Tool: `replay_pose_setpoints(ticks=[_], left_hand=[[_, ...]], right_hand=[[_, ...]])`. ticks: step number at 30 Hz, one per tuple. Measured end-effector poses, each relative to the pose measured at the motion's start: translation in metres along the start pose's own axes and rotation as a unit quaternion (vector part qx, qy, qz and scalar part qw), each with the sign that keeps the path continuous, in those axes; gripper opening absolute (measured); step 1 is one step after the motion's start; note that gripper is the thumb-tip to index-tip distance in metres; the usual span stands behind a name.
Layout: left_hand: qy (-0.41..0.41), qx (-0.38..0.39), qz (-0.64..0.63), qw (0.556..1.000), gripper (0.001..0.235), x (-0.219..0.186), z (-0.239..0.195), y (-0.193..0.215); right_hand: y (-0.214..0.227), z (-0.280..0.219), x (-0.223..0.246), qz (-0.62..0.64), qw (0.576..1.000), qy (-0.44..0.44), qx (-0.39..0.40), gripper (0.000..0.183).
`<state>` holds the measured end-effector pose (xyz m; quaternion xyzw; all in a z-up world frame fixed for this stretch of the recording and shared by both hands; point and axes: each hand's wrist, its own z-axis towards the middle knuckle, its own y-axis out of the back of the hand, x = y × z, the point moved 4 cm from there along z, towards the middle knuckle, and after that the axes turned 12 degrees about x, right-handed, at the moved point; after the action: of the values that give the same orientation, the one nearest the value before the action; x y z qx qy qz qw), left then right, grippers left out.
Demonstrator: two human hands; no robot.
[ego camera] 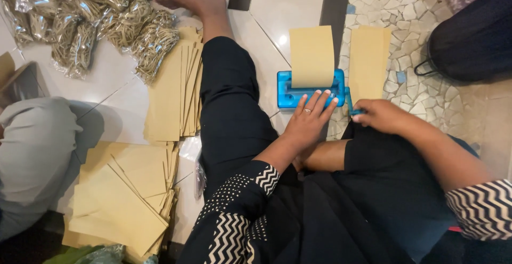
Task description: The person uses a blue manual paper cutter to slice a sheet of brown paper into thin strips. They then gather the strips and place them into a small clear plastic bag, which is subsequently sealed. The person repeats the cutting process with another sheet of paper.
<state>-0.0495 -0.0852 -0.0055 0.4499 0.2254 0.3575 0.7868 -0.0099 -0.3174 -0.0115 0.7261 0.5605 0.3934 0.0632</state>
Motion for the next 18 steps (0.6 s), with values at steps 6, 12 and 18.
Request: replay_pose_setpoints(ticks=[6, 12, 18], left_hand=[[-0.001, 0.148, 0.036, 0.988, 0.051, 0.002, 0.002, 0.011], [0.006, 0.206, 0.012, 0.978, 0.064, 0.006, 0.007, 0.007], [0.008, 0.162, 0.015, 0.987, 0.063, 0.014, 0.003, 0.008]], right_hand=[[0.057, -0.026, 0.047, 0.025, 0.998, -0.054, 0.014, 0.029], [0.083, -0.017, 0.059, 0.009, 0.996, -0.074, 0.053, 0.036], [0.058, -0.030, 0.073, -0.033, 0.994, -0.058, 0.084, 0.038]])
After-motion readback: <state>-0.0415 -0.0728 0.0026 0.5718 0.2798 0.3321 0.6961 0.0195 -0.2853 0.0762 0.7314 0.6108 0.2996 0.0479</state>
